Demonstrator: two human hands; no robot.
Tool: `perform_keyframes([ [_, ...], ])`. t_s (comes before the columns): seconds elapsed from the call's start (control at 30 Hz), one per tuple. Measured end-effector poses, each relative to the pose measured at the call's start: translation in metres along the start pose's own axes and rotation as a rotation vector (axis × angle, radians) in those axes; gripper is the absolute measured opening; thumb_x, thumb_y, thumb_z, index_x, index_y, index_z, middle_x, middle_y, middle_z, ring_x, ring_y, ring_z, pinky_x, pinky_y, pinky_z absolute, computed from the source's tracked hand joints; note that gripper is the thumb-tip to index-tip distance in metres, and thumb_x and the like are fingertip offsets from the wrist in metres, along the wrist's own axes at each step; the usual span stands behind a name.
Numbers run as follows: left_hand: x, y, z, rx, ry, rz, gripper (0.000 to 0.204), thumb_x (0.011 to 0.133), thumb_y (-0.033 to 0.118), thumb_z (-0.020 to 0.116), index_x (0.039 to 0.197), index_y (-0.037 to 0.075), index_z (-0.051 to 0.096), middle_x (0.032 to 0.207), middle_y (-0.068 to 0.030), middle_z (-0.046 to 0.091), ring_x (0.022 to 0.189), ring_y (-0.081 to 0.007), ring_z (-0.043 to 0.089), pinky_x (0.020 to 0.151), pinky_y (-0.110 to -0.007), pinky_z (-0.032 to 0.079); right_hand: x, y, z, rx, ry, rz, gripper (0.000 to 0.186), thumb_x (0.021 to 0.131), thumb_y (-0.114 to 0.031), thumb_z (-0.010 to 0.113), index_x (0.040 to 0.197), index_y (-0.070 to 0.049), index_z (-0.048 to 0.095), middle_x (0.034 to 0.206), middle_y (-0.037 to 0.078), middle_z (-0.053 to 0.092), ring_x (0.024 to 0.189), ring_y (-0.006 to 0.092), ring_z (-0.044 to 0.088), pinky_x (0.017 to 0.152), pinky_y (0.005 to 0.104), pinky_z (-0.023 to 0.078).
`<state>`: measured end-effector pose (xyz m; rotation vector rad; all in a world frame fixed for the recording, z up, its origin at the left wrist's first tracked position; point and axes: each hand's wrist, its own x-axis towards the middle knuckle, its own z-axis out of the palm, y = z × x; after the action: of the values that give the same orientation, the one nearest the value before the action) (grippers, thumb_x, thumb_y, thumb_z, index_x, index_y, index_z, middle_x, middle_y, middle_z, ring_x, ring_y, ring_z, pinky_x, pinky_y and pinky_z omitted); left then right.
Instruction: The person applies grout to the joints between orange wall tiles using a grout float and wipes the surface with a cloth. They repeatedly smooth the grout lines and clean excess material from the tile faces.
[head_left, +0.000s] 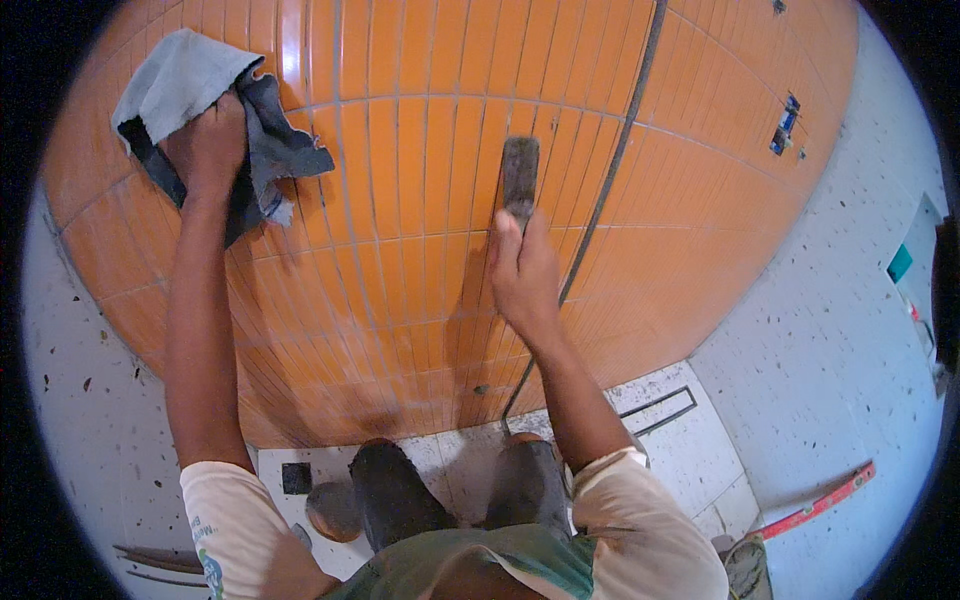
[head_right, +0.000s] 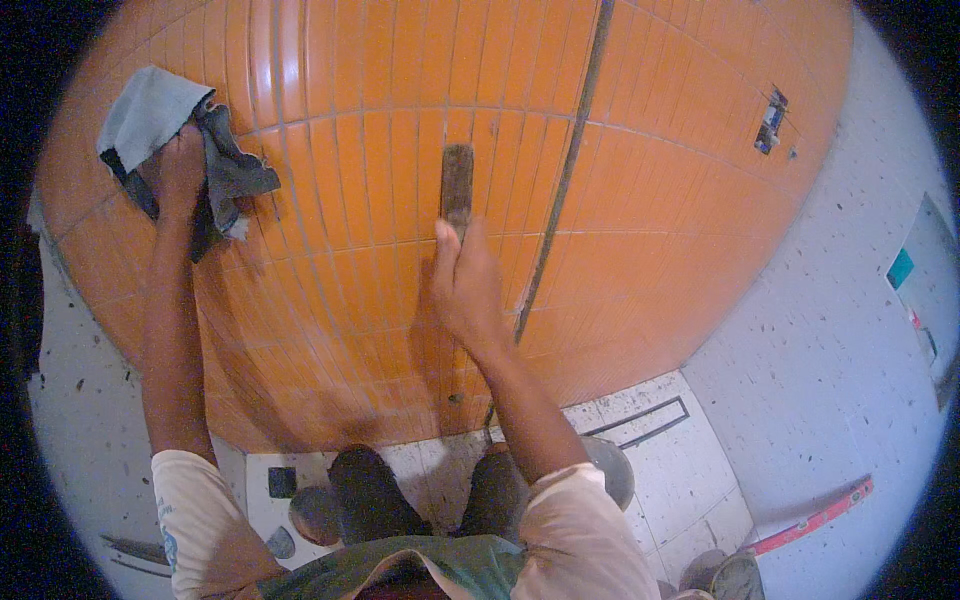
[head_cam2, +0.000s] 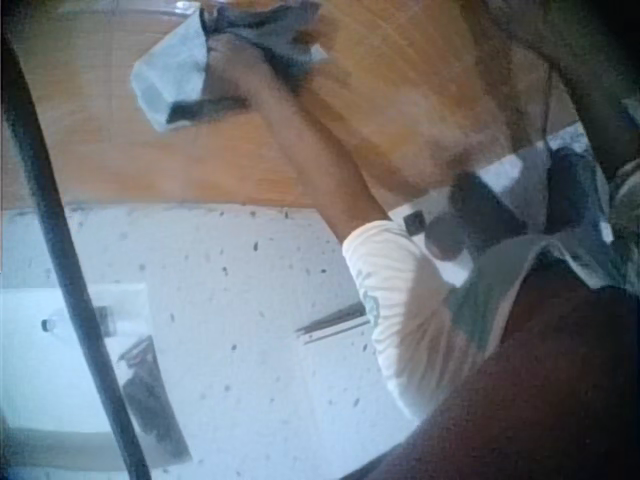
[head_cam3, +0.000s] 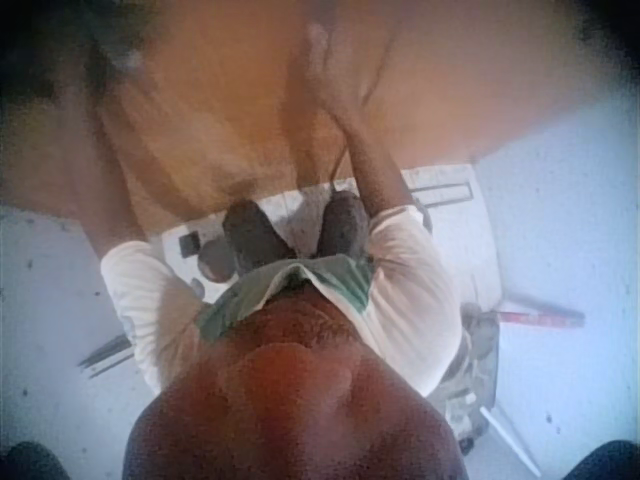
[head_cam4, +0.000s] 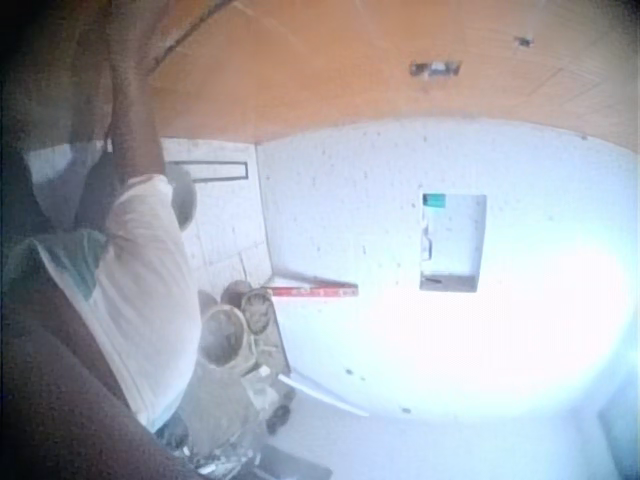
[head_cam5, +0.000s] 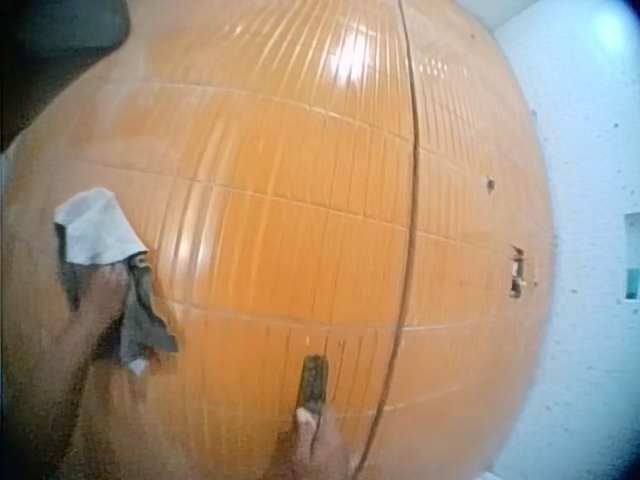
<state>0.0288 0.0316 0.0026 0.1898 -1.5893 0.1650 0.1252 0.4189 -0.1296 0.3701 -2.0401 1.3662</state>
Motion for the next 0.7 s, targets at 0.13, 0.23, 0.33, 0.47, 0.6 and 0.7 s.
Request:
perform_keyframes([
  [0.13, -0.003, 0.001, -0.004, -0.105, -0.052, -0.044, 0.028, 0.094, 0.025, 0.048, 0.095, 0.005, 0.068, 0.098, -0.0219, 0.070, 0.092, -0.0446, 0.066, 0.081, -0.056, 0.049, 0.010, 0.006, 0.005, -0.017, 0.047, -0.081, 0.030, 0.105, -0.029, 0.045, 0.105, 0.001, 0.049, 0.079, 0.022, 0.059, 0.074, 0.0394, 0.060, 0.066, 0.0464, 0.046],
  [0.23, 0.001, 0.020, -0.019, -0.044, -0.008, 0.050, 0.021, 0.099, 0.013, 0.039, 0.093, 0.003, 0.057, 0.088, -0.0287, 0.067, 0.087, -0.0485, 0.065, 0.075, -0.059, 0.051, 0.005, 0.024, 0.009, -0.080, 0.142, -0.249, 0.028, 0.106, -0.030, 0.046, 0.101, -0.002, 0.048, 0.071, 0.012, 0.055, 0.063, 0.0261, 0.058, 0.059, 0.0382, 0.045],
  [0.33, -0.002, 0.026, -0.023, -0.021, 0.080, 0.104, 0.021, 0.099, 0.014, 0.038, 0.098, 0.003, 0.056, 0.090, -0.0284, 0.067, 0.089, -0.0496, 0.064, 0.079, -0.061, 0.049, 0.015, 0.004, -0.002, -0.077, 0.036, -0.051, 0.029, 0.105, -0.029, 0.046, 0.104, 0.000, 0.047, 0.078, 0.019, 0.058, 0.072, 0.0359, 0.060, 0.064, 0.0435, 0.046],
  [0.47, -0.001, 0.001, -0.005, -0.047, 0.042, 0.021, 0.029, 0.093, 0.025, 0.049, 0.104, 0.005, 0.067, 0.100, -0.0220, 0.070, 0.095, -0.0450, 0.065, 0.085, -0.057, 0.048, 0.004, 0.013, 0.004, -0.132, -0.002, -0.077, 0.033, 0.105, -0.029, 0.046, 0.109, 0.004, 0.047, 0.092, 0.032, 0.062, 0.089, 0.0508, 0.063, 0.072, 0.0532, 0.049],
  [0.6, 0.005, 0.031, -0.036, -0.092, 0.095, -0.071, 0.031, 0.091, 0.028, 0.054, 0.104, 0.006, 0.072, 0.103, -0.0185, 0.072, 0.093, -0.0429, 0.066, 0.083, -0.053, 0.049, 0.023, 0.000, 0.000, 0.001, 0.034, -0.064, 0.033, 0.105, -0.030, 0.046, 0.108, 0.003, 0.047, 0.092, 0.032, 0.062, 0.088, 0.0502, 0.063, 0.071, 0.0531, 0.049],
  [0.7, -0.004, 0.015, -0.024, -0.004, -0.048, 0.140, 0.017, 0.095, 0.013, 0.047, 0.095, 0.004, 0.062, 0.092, -0.0248, 0.069, 0.085, -0.0431, 0.067, 0.072, -0.052, 0.054, 0.015, 0.006, -0.004, -0.153, -0.025, -0.039, 0.033, 0.105, -0.030, 0.046, 0.109, 0.003, 0.047, 0.093, 0.031, 0.063, 0.088, 0.0487, 0.064, 0.071, 0.0527, 0.049],
])
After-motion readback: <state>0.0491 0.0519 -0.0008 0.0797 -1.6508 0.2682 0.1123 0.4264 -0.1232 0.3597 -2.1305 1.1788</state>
